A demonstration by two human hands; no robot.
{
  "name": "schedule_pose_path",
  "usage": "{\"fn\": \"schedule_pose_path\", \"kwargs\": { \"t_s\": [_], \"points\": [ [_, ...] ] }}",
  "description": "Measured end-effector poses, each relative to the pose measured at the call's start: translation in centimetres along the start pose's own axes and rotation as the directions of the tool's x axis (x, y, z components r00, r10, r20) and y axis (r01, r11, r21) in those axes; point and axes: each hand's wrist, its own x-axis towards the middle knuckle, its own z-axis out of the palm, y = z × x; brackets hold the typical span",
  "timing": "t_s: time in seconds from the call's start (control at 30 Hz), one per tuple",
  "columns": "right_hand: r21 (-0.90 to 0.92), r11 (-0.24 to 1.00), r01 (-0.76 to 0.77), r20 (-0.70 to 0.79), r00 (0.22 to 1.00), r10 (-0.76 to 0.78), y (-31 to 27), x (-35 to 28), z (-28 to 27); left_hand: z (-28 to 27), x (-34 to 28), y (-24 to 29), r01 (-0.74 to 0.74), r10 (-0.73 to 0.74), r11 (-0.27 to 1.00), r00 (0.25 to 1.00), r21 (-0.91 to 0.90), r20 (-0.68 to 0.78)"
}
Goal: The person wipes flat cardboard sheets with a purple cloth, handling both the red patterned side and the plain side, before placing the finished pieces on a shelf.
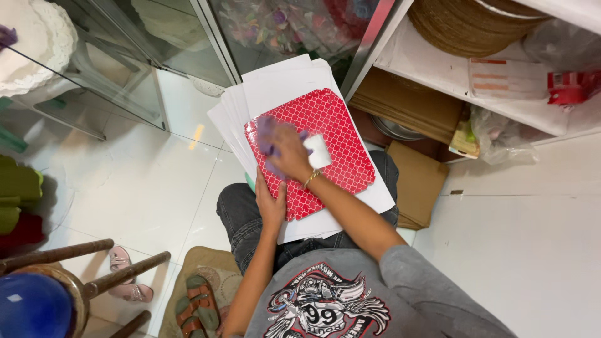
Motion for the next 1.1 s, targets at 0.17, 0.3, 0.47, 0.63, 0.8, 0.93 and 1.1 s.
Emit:
{"fn": "schedule_pose_path", "kwargs": {
  "t_s": [0.17,0.3,0.47,0.63,0.8,0.93,1.1],
  "points": [
    [0.444,0.884,0.148,0.195,0.947,-0.256,0.4,-2.5,-0.6,-0.7,-0.2,-0.6,-0.032,0.023,0.993,0.996,0.112,0.082],
    [0.371,0.916,0.151,0.181,0.956,-0.231,2.0,-0.3,-2.7,-2.1,1.5,-0.2,0.018,-0.071,0.971,0.973,0.237,0.219],
    [0.042,0.995,-0.093,0.260,0.962,0.079,1.5,0.2,-2.1,-4.2,3.1,1.4,-0.100,0.069,0.976,0.985,0.196,0.159],
    [-0.080,0.991,-0.111,0.310,0.942,0.131,-0.3,0.9,-1.3,-6.2,7.7,8.0,-0.244,0.207,0.962,0.944,0.122,0.257],
    [-0.111,0.992,-0.051,0.244,0.967,0.077,-1.1,0.5,-1.1,-5.0,11.4,8.8,-0.137,-0.005,0.938,0.913,0.319,0.408],
    [0.087,0.980,0.181,0.175,0.965,-0.194,-0.2,-0.3,-1.4,-5.2,11.9,8.3,-0.108,-0.026,0.939,0.925,0.327,0.379],
    [0.242,0.921,0.306,0.205,0.911,-0.357,-0.2,-3.6,-1.8,-4.7,12.9,8.2,-0.127,-0.062,0.919,0.888,0.372,0.455]
  ]
}}
